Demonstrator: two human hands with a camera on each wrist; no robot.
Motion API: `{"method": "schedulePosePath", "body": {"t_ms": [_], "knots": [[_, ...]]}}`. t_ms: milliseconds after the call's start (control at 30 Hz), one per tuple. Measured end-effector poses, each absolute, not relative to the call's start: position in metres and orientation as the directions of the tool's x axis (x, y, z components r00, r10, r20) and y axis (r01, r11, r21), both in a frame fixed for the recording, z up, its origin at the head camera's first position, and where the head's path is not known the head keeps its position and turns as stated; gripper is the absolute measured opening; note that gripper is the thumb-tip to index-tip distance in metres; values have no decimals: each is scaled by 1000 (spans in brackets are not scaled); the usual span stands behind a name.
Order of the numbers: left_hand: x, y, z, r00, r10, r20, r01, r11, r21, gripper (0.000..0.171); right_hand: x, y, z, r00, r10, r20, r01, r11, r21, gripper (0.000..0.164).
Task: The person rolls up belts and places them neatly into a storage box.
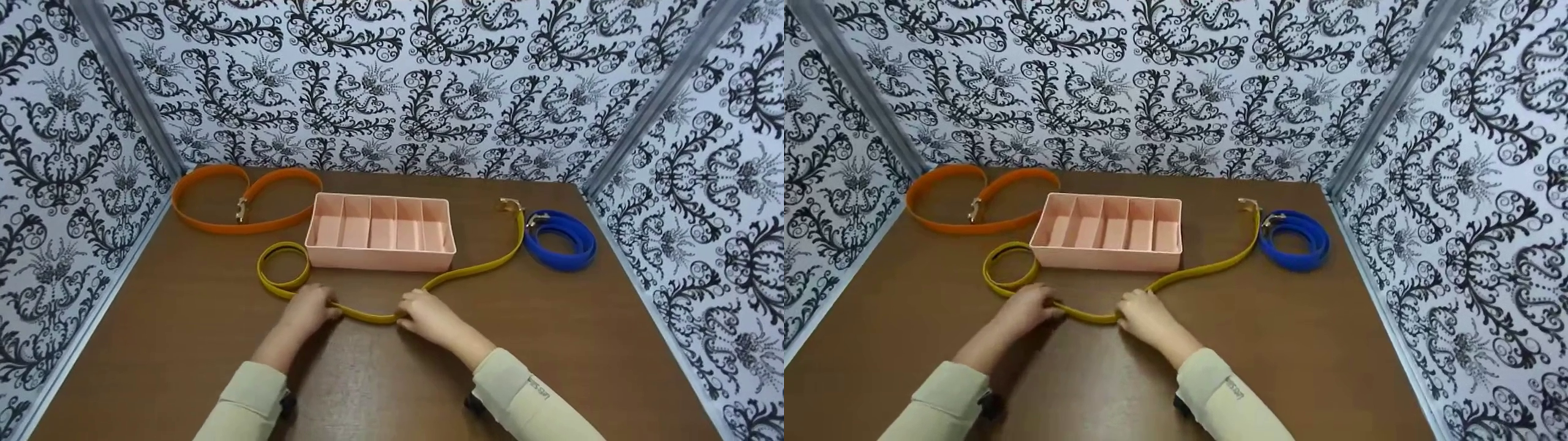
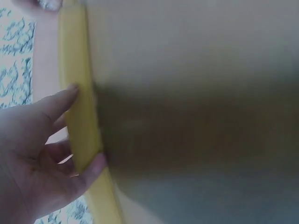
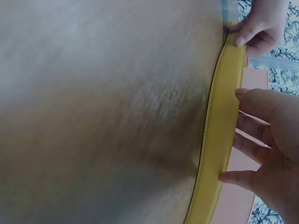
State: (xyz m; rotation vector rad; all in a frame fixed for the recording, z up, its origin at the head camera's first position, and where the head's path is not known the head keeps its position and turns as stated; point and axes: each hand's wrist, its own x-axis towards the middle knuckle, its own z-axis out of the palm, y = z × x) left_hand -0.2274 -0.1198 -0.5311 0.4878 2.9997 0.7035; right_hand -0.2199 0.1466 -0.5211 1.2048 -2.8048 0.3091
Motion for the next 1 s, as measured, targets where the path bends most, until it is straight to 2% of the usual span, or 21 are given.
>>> {"method": "schedulePosePath", "body": {"t_ms": [267, 467, 767, 867, 1000], "knots": [[-240, -126, -517, -949, 311, -47, 264, 868, 420, 16, -217, 151, -514, -749, -655, 97, -660, 727, -189, 19], [-239, -119, -518, -947, 319, -41, 279, 877, 392, 23, -212, 135, -519, -796, -604, 46, -596, 768, -235, 31], [-232, -106, -519, -932, 363, 10, 338, 855, 392, 26, -212, 107, -524, -784, -620, 5, -606, 764, -220, 43], [-230, -105, -523, -927, 375, 26, 352, 841, 410, 25, -214, 103, -524, -791, -612, 13, -601, 773, -204, 37], [-229, -107, -527, -938, 346, 19, 317, 836, 448, 22, -220, 102, -525, -792, -606, 67, -604, 765, -223, 20]]}}
